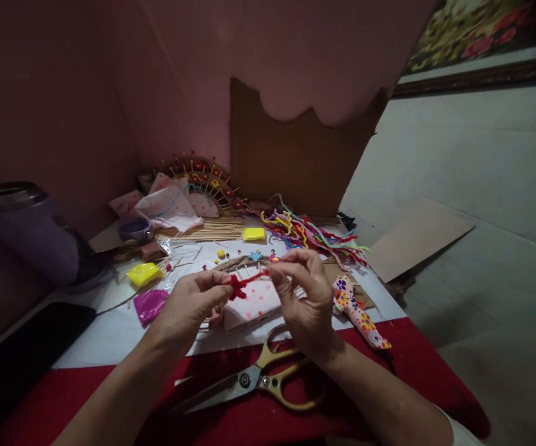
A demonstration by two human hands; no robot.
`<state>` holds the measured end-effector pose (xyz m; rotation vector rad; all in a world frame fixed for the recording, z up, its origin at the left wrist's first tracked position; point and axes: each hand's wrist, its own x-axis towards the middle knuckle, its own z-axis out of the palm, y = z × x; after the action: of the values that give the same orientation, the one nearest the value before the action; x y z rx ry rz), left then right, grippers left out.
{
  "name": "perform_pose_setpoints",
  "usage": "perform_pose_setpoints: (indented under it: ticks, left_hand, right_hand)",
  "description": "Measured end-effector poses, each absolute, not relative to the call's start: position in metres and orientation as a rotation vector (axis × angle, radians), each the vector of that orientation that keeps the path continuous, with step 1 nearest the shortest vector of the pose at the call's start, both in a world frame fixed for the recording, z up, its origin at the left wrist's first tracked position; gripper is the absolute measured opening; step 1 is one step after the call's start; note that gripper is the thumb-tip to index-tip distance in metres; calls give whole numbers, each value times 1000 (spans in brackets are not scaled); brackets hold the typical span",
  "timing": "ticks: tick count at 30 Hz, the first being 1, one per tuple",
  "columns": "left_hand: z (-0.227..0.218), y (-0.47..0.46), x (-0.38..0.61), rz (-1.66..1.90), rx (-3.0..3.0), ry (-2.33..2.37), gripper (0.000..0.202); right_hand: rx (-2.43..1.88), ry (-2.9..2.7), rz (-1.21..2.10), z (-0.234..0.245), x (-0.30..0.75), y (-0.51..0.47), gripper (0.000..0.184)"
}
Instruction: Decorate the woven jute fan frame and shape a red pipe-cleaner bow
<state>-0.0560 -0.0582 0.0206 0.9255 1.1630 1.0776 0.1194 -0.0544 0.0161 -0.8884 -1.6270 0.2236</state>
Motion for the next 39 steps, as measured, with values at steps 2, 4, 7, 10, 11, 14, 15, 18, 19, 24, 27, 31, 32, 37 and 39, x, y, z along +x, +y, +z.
perform_pose_setpoints:
  ticks: [2,4,7,10,11,14,15,18,19,24,27,31,32,37,39]
  left_hand:
    - [21,-59,-55,1036,953,1169,22]
    - [21,-61,-54,996,1026,1191,20]
    - [21,-62,-53,937,1104,1206,18]
    - [20,-61,-54,894,1133,1188,15]
    - [19,-60,-54,888,1144,1182,14]
    - [17,-58,-54,899,1139,1154,16]
    - [16,-58,-53,922,1116,1131,19]
    - [16,-58,-52,1014,1033,1046,37]
    - [16,-59,-51,1035,1015,1025,41]
    - [17,-61,-50,1053,1001,1040,31]
    - [17,-62,-50,1087,984,1074,28]
    - [14,-60,-50,1176,939,1110,26]
    - [13,-59,-50,1175,915,1107,27]
    - [12,-59,-49,1103,787,1016,26]
    - [14,-59,-48,1127,775,1007,25]
  right_hand:
    - [-903,-1673,293,20,120,-52,17]
    - [-927,-1795,508,21,121,-49,22]
    - [-999,-1880,919,20,120,-45,32]
    - [-1030,-1789,1294,18,119,-42,24]
    - [-1035,-1746,1377,17,119,-41,21]
    - [-1047,-1657,1481,14,118,-39,19]
    - [-1045,-1641,1480,14,118,-39,19]
    - [-1029,-1605,1402,14,117,-40,21]
    - [-1023,-1600,1350,14,117,-40,20]
    - [-984,-1577,1250,14,114,-43,20]
    - [-937,-1550,1262,10,112,-43,19]
    - [-870,-1546,1269,4,111,-42,15]
    - [-867,-1553,1253,4,111,-42,14]
    - [-898,-1609,1138,3,111,-43,14]
    - [-895,-1631,1150,3,111,-43,15]
